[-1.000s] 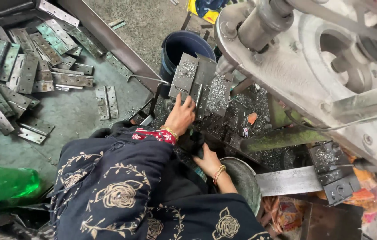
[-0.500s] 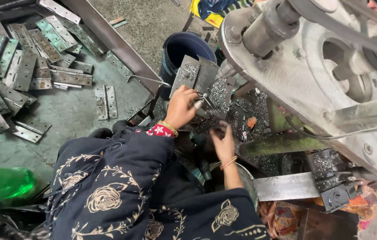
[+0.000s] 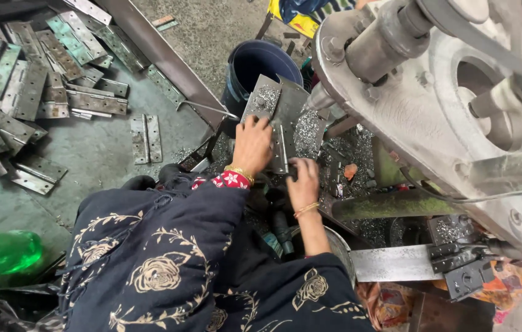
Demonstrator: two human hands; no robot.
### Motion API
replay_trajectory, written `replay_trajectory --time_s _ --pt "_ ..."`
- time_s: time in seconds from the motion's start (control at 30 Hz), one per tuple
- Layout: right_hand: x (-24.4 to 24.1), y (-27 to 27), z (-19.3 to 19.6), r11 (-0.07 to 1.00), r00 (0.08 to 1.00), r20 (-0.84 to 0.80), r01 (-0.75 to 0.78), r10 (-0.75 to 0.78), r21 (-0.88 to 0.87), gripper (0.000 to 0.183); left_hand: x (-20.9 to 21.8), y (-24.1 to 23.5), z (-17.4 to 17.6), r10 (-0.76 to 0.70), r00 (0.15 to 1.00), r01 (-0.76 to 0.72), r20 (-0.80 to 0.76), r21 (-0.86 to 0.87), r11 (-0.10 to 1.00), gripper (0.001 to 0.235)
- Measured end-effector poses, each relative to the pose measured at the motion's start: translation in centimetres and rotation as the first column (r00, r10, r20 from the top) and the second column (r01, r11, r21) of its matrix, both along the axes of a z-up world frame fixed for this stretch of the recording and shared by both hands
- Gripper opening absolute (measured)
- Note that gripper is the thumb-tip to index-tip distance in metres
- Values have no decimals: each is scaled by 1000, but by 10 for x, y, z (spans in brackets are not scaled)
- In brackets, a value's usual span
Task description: The person picks up a metal hinge from a bin, places it onto a machine to be processed, and then tosses it back into the bin, occasionally clearing metal shavings from the machine.
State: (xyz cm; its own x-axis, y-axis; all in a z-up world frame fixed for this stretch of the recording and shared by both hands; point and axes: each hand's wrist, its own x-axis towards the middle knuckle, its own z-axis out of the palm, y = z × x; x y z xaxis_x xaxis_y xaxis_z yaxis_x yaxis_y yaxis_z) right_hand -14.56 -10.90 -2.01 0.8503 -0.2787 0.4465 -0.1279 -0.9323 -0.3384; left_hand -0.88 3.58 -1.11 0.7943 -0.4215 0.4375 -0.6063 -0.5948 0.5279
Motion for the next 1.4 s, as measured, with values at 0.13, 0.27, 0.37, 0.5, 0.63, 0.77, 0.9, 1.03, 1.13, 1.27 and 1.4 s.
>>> replay_trajectory --time_s 0.13,0.27,0.37,0.5,0.63,0.77,0.9,1.03,1.13,1.27,1.4 --pt "13 11 -8 997 994 -83 -76 77 22 59 -20 13 16 -137 984 154 -115 149 977 37" --pt "-1 20 12 998 964 -257 -60 62 14 68 -27 13 8 -264 962 274 -73 331 903 45" --pt "-30 26 21 994 950 -293 -103 105 21 65 -20 0 -18 -281 959 241 41 410 880 33" --pt "-77 37 13 996 867 -497 6 41 93 69 -11 -13 -31 -241 959 154 152 437 886 23" --pt "-103 39 -53 997 725 -689 56 -5 52 90 -12 -13 -19 -244 965 177 92 456 872 23" --pt "-122 35 -136 958 731 -681 222 -39 183 97 -15 -10 -8 -248 964 170 95 498 850 24" --pt "-132 27 -163 955 840 -542 132 36 267 98 -22 -1 3 -245 970 216 -5 487 846 24" --pt "-120 26 -120 899 884 -436 46 167 436 100 -19 -7 -1 -218 975 171 46 472 865 25" --pt "-104 35 -55 911 761 -649 258 15 324 98 -15 -18 -11 -205 977 158 58 445 882 27" --pt "-103 22 -66 927 808 -574 104 132 360 92 -3 -34 -12 -133 983 66 126 435 898 27" --pt "-124 29 -144 936 790 -613 217 -1 278 103 -4 -32 -7 -146 983 80 111 456 886 26"
